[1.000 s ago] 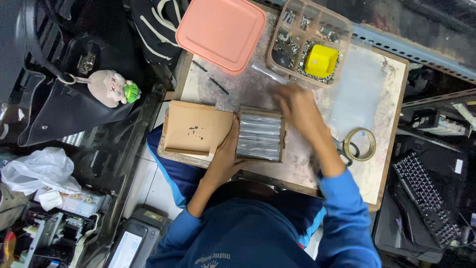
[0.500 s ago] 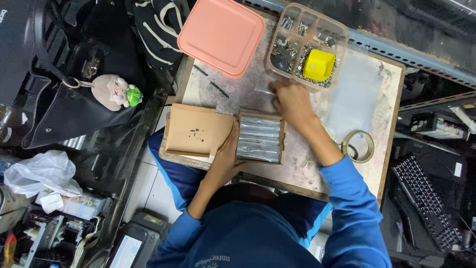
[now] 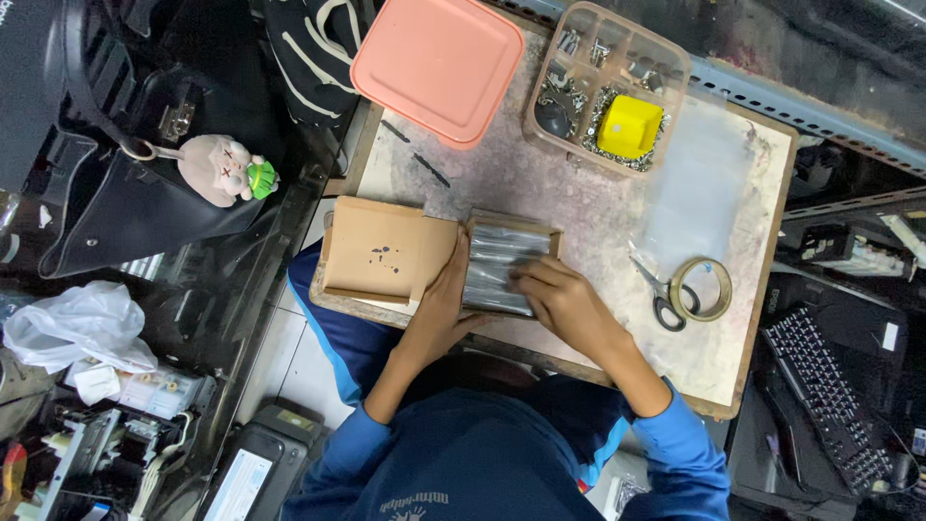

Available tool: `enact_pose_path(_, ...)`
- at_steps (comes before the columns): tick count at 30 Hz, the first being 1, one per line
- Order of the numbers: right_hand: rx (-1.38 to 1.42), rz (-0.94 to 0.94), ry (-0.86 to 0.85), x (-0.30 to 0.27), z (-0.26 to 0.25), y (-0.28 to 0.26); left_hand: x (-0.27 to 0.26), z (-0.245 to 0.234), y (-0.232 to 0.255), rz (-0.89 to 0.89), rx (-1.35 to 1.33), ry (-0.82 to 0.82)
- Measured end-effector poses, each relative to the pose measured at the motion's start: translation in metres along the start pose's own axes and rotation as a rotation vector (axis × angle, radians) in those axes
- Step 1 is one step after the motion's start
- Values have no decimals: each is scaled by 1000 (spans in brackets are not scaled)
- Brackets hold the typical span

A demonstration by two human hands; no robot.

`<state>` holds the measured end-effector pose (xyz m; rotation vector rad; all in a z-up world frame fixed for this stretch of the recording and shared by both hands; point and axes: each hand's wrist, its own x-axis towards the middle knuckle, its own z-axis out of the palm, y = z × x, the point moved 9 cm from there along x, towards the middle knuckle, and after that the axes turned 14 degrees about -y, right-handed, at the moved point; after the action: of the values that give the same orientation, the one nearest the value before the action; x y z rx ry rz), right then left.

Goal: The person places cylindrical metal objects wrapped in plastic into a cardboard box. They then pick up a yellow container filled with small metal parts and pour them into a clear plastic bag.

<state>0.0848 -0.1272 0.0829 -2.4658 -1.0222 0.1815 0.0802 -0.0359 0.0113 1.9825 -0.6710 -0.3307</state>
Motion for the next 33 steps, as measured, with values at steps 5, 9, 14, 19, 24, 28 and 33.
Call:
enact_pose_path(5,60,32,84,-9,-31,19,-1,-9,11,33,-16,-7)
enact_pose_path(9,322,250,-125,-15,-24,60,1,-20,11,22,38,-53)
enact_pose_path(14,239,339,-61,-27,-8,42,1,-55,-3,20,-79,-88)
enact_pose_path(19,187,422,4,-64,54,69,-13,-77,-24,10,-124,209)
enact_pose_path(24,394,314,17,-50,62,51,-21,-56,-27,60,-131,149)
enact_pose_path(28,435,258,28,-22,49,22,-31,-54,-16,-7,-116,108)
enact_pose_path(33,430,157,-115,6,59,2,-56,-86,-19,-135,-125,376)
